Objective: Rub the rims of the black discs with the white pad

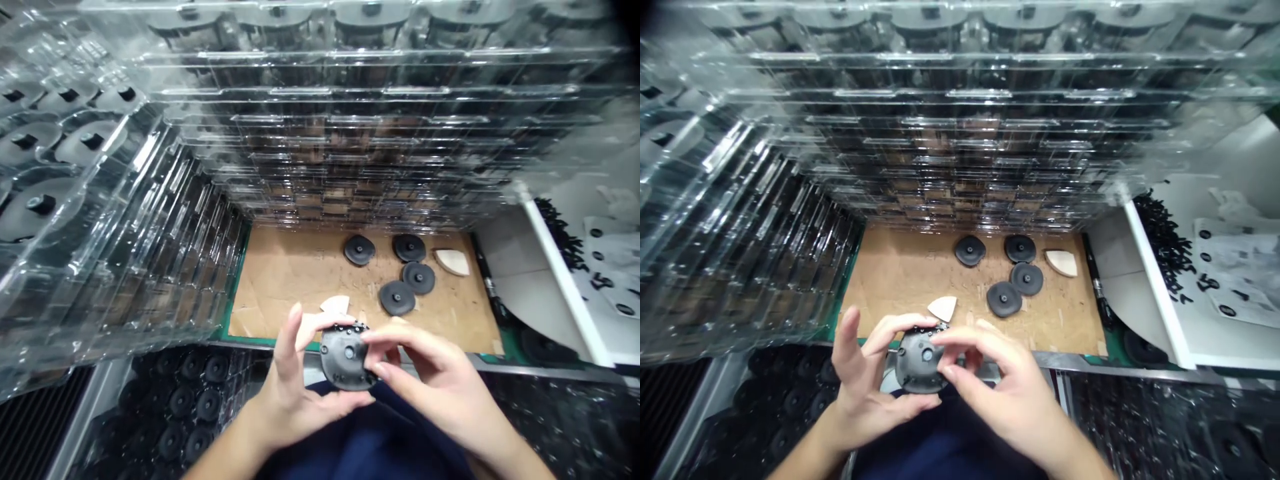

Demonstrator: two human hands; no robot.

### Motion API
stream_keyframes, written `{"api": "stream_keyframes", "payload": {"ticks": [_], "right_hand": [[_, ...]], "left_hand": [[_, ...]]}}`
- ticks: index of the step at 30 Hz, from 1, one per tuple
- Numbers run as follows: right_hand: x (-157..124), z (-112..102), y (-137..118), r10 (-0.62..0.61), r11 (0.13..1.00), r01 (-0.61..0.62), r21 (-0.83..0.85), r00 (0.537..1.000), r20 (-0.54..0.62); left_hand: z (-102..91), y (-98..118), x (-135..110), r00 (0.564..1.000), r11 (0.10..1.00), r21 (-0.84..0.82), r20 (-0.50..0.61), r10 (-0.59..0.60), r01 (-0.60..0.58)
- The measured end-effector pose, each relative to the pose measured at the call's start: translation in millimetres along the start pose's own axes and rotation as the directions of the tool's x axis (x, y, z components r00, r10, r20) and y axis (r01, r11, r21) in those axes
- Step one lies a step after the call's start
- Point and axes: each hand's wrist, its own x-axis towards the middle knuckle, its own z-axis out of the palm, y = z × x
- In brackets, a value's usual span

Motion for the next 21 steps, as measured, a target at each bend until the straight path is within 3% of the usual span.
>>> {"api": "stream_keyframes", "payload": {"ticks": [4, 8, 18, 21], "right_hand": [[4.3, -8.3, -9.7, 0.128, 0.971, -0.167, 0.172, 0.968, 0.216], [5.9, -9.8, -15.4, 0.190, 0.904, -0.288, 0.315, 0.933, 0.307], [-12.0, -7.7, -11.7, 0.208, 0.804, -0.343, 0.487, 0.928, 0.309], [-21.4, -6.9, -14.7, 0.172, 0.822, -0.287, 0.491, 0.948, 0.267]], "left_hand": [[-3.2, 4.2, -1.5, 0.985, 0.985, -0.067, 0.068, -0.158, 0.162], [-5.5, 10.0, 2.5, 0.949, 0.946, -0.148, 0.174, -0.263, 0.289], [2.3, 22.8, 3.3, 0.914, 0.920, -0.182, 0.284, -0.289, 0.347], [5.6, 28.3, 0.4, 0.912, 0.930, -0.154, 0.302, -0.276, 0.332]]}}
